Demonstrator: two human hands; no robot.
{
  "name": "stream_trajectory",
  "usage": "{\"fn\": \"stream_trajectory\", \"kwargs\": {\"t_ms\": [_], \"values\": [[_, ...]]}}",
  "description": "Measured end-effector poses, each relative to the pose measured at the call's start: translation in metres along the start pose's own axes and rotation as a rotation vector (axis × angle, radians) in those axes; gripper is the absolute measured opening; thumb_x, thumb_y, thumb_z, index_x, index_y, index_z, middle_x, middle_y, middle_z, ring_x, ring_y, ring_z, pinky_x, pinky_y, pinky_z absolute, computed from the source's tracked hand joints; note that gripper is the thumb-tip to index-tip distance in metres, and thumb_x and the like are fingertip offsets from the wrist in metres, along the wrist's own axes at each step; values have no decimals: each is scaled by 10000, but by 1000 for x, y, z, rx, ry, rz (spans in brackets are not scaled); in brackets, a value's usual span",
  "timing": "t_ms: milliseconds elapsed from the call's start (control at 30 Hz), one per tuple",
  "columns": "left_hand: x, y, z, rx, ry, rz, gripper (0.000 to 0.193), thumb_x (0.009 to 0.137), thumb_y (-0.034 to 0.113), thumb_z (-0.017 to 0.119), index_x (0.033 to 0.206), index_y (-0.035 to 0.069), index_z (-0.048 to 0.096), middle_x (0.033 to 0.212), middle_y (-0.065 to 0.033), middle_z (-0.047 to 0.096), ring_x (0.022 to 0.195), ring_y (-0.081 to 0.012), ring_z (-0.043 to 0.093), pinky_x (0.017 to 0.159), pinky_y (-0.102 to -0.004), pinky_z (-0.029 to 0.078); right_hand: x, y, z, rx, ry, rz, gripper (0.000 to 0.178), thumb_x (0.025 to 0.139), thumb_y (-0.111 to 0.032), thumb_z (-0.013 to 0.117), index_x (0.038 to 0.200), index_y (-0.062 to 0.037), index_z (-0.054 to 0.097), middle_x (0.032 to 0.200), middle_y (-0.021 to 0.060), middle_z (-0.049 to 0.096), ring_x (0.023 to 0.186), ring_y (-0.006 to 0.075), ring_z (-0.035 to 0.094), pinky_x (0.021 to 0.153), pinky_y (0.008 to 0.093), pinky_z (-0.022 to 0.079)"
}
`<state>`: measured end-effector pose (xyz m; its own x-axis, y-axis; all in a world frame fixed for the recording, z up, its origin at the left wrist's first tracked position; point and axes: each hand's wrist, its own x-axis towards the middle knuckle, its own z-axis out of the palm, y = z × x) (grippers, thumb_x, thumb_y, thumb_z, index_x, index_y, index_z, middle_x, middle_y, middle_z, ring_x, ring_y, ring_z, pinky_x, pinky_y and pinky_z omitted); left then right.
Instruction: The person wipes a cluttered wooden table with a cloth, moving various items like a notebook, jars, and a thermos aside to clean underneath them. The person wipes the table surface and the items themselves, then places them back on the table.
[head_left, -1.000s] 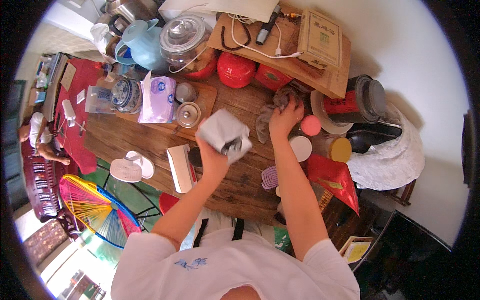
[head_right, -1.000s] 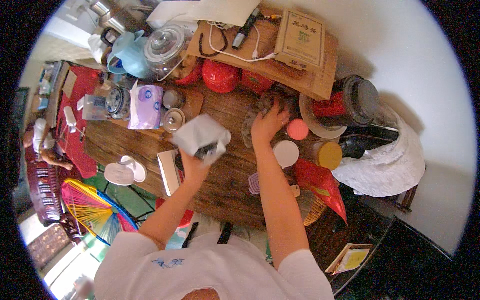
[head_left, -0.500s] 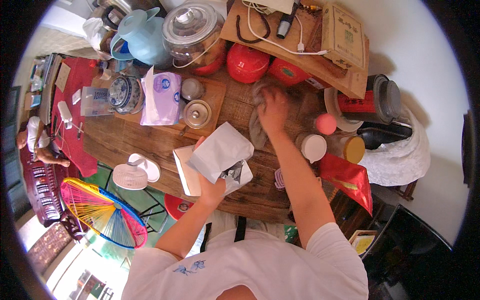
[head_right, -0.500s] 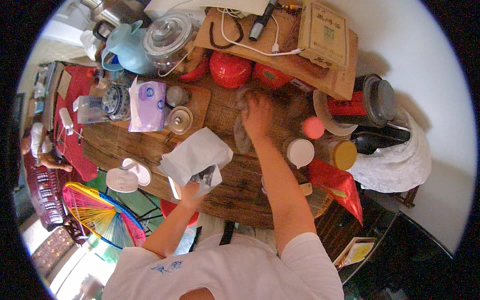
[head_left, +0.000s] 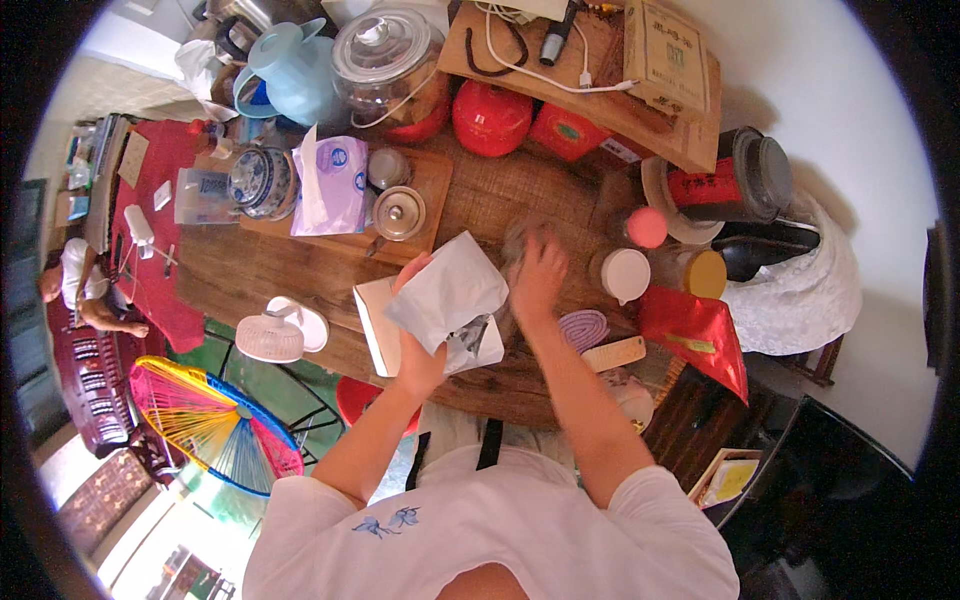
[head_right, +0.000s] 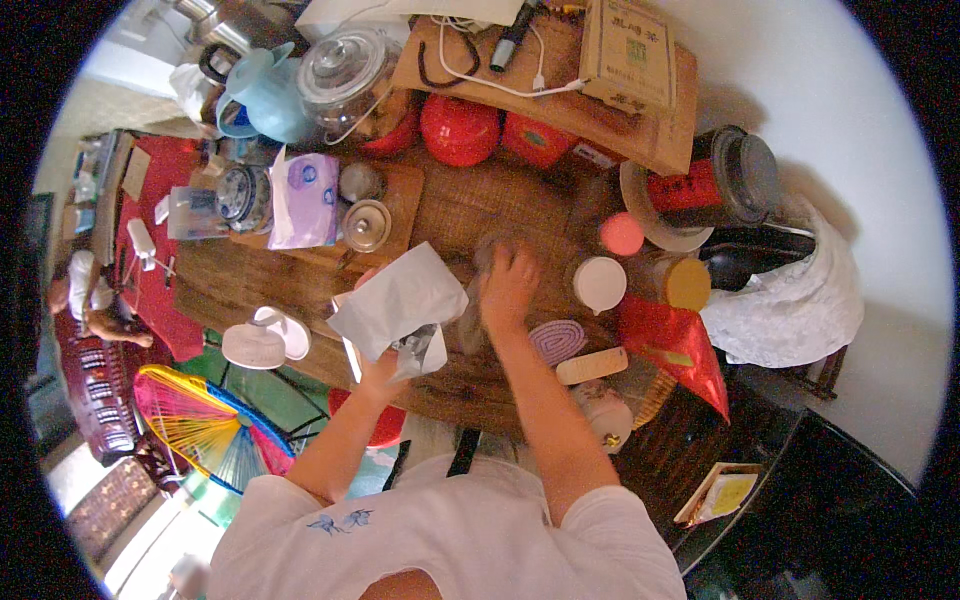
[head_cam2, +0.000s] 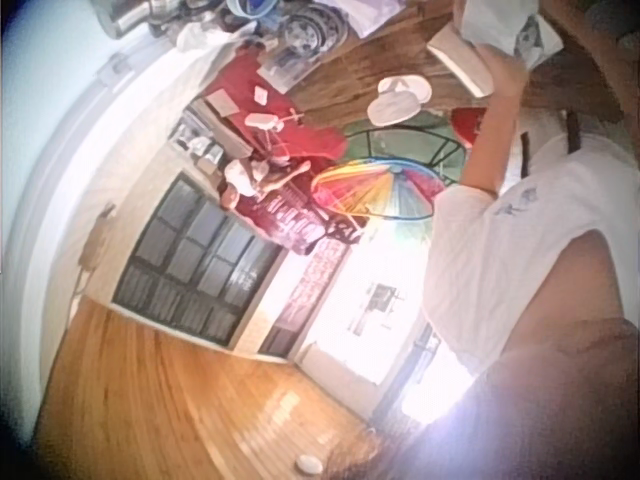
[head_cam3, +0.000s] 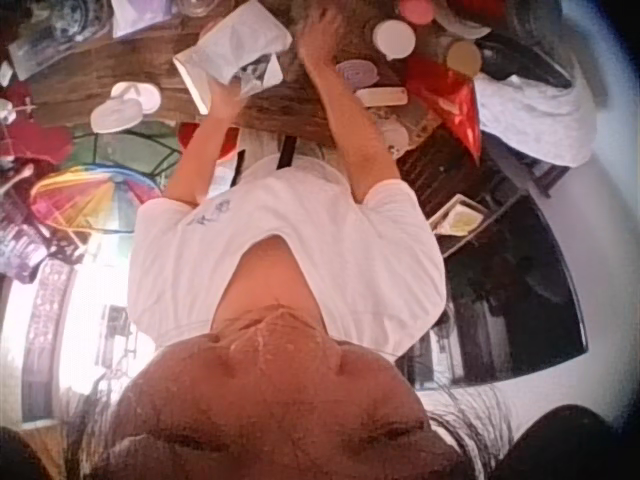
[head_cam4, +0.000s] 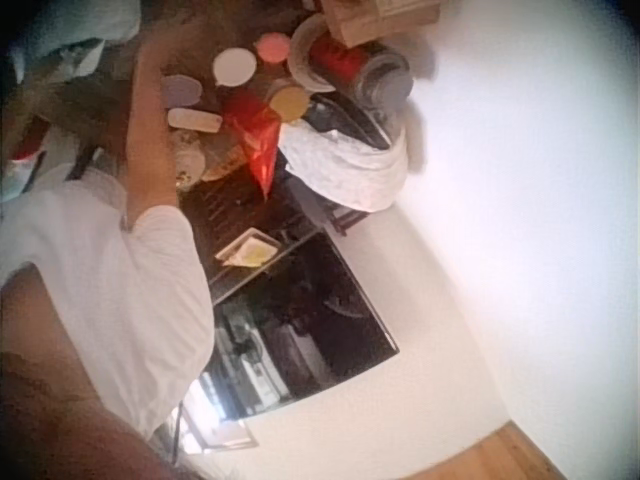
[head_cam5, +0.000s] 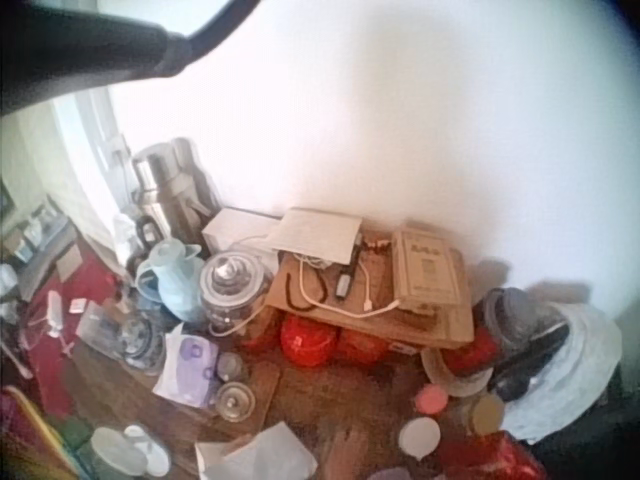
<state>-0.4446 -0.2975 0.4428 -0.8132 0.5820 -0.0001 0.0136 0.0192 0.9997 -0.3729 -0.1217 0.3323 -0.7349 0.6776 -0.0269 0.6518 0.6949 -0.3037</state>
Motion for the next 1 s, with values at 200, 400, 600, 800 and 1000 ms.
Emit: {"fn": "stream_trajectory", "kwargs": {"t_ms": [200, 400, 600, 800, 1000], "values": [[-20, -10, -10, -278, 86, -291, 604, 908, 206, 615, 1426, 94, 326, 1350, -95, 479, 1198, -250, 528, 1074, -389, 405, 71, 14, -12, 44, 94, -22, 571, 788, -203, 743, 1303, -93, 522, 1333, 195, 439, 1217, 397, 425, 1034, 536, 349], [-3, -23, -25, -442, 203, -460, 312, 798, -6, 590, 1108, 24, 561, 1045, -67, 599, 999, -207, 580, 883, -319, 465, -36, -18, -39, 432, -359, 3, 438, 782, -28, 702, 1203, -106, 609, 1259, 134, 495, 1141, 321, 489, 1013, 485, 389], [-5, -18, -13, -480, -8, -485, 372, 760, -19, 499, 1127, 23, 541, 1034, -58, 571, 1000, -204, 555, 885, -325, 451, -26, -6, -128, 1513, -239, 155, 486, 724, 53, 635, 1182, -108, 637, 1328, 109, 515, 1236, 267, 498, 1002, 419, 424], [-3, 66, 35, -851, 143, -640, 471, 779, -28, 460, 1241, 62, 468, 1145, -72, 549, 1079, -240, 545, 953, -381, 448, -63, -38, -194, 736, 50, -478, 527, 637, 48, 693, 1130, -133, 655, 1337, 120, 498, 1263, 395, 442, 1046, 465, 389], [2, 46, 30, -832, 279, -430, 365, 859, 48, 487, 1221, 87, 456, 1164, -86, 544, 1106, -262, 540, 964, -406, 454, -98, 21, -185, 737, -168, -234, 463, 639, 80, 675, 1069, -90, 661, 1273, 129, 531, 1147, 352, 520, 945, 418, 449]]}}
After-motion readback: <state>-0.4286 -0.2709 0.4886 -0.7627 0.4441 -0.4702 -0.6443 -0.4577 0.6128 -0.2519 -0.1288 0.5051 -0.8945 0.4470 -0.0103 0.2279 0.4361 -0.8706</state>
